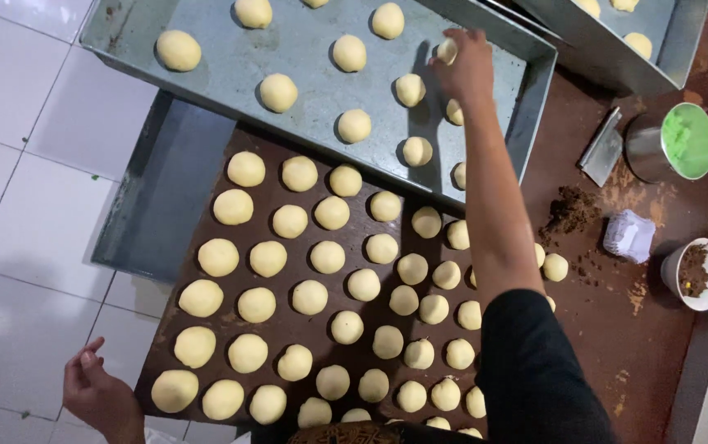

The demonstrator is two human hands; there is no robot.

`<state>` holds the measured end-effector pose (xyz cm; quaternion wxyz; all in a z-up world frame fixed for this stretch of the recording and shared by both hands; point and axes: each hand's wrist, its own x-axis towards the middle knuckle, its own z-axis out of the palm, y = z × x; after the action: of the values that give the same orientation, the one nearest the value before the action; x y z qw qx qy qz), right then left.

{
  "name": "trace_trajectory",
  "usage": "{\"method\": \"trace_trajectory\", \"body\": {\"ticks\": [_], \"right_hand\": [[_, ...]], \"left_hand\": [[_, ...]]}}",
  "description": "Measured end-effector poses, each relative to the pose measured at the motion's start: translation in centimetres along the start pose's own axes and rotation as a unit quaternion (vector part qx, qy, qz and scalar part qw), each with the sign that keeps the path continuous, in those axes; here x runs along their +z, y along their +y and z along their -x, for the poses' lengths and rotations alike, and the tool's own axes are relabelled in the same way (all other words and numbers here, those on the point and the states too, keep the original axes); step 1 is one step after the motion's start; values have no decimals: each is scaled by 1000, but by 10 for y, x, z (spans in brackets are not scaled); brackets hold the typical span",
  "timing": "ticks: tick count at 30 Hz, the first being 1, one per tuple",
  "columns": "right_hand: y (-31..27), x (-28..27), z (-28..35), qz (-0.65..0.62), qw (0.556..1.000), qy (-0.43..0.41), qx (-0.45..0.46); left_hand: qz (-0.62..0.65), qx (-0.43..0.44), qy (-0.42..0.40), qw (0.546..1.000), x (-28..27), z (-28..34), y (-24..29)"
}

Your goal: Preparing small portions of dough, adding filling, and arranging them onto baking trays.

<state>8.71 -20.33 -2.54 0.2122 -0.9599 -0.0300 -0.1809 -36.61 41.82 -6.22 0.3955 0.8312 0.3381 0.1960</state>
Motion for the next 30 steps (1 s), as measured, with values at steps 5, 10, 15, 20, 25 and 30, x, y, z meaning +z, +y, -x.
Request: {"method": "trace_trajectory", "body": {"ticks": [5, 10, 15, 20, 25, 30], "right_hand": [[93, 52, -30, 24, 998, -64, -12], [107, 43, -20, 33, 997, -62, -14], [32, -32, 24, -17, 999, -27, -44], [27, -41, 69, 43, 982, -185, 16], [31, -40, 78, 36, 988, -143, 53], [-32, -109, 97, 25, 974, -188, 126]], "left_hand": [[0, -4, -3, 1000, 2, -4, -6], [28, 29, -6, 999, 3, -3, -20], [4, 19, -2, 1000, 1, -5, -14], [-25, 43, -3, 999, 3, -6, -31], [-68, 38, 10, 997, 3, -7, -22], [-52, 35, 18, 998, 6, -12, -34]]}}
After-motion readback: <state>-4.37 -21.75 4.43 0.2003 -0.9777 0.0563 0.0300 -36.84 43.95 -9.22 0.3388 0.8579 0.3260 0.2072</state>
